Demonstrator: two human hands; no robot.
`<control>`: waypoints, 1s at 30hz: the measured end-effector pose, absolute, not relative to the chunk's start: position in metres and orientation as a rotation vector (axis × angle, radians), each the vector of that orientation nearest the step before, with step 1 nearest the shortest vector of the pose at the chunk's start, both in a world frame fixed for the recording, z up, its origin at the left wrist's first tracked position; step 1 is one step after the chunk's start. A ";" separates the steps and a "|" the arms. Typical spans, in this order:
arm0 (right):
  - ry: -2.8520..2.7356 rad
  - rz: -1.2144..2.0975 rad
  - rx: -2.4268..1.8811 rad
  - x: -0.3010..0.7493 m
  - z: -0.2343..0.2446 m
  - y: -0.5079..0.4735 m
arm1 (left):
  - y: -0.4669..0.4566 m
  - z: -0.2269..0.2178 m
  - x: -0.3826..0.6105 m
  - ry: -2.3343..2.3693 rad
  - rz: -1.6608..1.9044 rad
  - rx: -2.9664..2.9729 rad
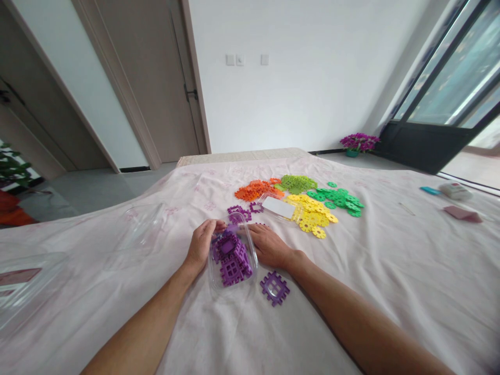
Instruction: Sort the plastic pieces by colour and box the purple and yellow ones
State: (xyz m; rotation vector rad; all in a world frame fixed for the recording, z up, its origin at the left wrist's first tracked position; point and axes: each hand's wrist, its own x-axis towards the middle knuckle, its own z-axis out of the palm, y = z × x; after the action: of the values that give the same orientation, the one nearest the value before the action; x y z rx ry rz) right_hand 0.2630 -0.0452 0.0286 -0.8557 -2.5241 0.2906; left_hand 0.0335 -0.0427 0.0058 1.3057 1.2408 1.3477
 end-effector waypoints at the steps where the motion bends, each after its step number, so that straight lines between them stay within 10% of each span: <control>1: -2.526 0.290 -0.855 0.263 0.029 -0.045 | -0.043 0.006 0.034 1.245 1.345 1.307; 30: -2.535 0.293 -0.876 0.263 0.030 -0.046 | -0.042 0.005 0.033 1.240 1.342 1.313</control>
State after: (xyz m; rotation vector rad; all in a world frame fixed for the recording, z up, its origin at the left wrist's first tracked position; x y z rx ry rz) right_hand 0.2627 -0.0459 0.0301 -0.8756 -2.5347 0.2934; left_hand 0.0330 -0.0420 0.0047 1.3133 1.2405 1.3417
